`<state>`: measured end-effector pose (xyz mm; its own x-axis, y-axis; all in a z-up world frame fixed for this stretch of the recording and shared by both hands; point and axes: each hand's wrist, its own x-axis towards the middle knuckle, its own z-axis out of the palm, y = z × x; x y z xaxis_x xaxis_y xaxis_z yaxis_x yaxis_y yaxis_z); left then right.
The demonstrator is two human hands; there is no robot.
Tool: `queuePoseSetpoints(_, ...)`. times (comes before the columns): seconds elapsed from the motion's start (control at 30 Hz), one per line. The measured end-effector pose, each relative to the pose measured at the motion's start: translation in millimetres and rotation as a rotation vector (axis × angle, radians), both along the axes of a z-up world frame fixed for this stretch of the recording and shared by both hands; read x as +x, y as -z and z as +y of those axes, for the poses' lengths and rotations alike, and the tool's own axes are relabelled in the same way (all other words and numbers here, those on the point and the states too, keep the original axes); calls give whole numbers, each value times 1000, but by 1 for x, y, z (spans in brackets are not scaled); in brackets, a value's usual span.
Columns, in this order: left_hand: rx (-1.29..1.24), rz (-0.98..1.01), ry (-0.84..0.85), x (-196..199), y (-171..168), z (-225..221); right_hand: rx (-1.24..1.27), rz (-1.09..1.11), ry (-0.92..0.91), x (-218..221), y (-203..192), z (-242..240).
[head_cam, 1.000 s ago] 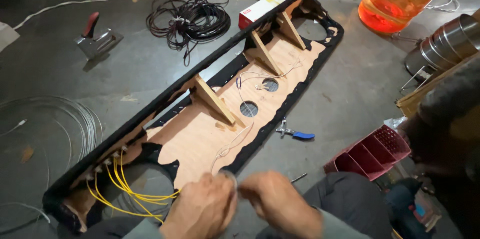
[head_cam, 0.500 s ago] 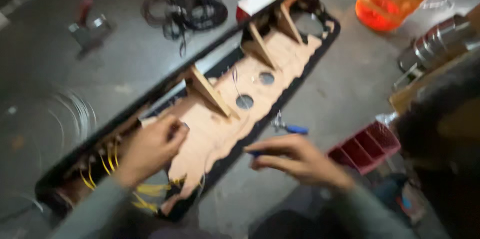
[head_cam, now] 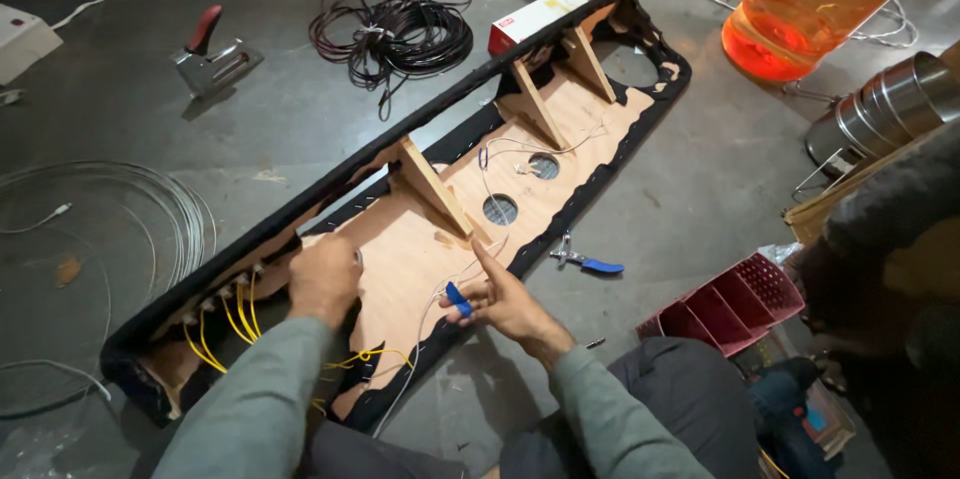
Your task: The person wires a speaker enclosure by hand and using tape, threading wires through holes and connecting components inside the wooden box.
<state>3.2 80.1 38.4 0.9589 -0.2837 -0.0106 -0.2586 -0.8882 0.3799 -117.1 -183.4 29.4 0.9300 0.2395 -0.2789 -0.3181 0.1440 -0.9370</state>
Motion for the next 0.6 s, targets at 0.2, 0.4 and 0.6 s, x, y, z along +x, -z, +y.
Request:
queuePoseSetpoints(0.2,-607,220,395,-45,-35,-51,80,46,20,-1,1,9)
queuePoseSetpoints(0.4,-553,224,334,-42,-27,-48,170,-126,-77,-1,-3,9)
queuePoseSetpoints(0.6,-640,361,292,-27,-6,-48,37,-100,-21,-2,-13,12)
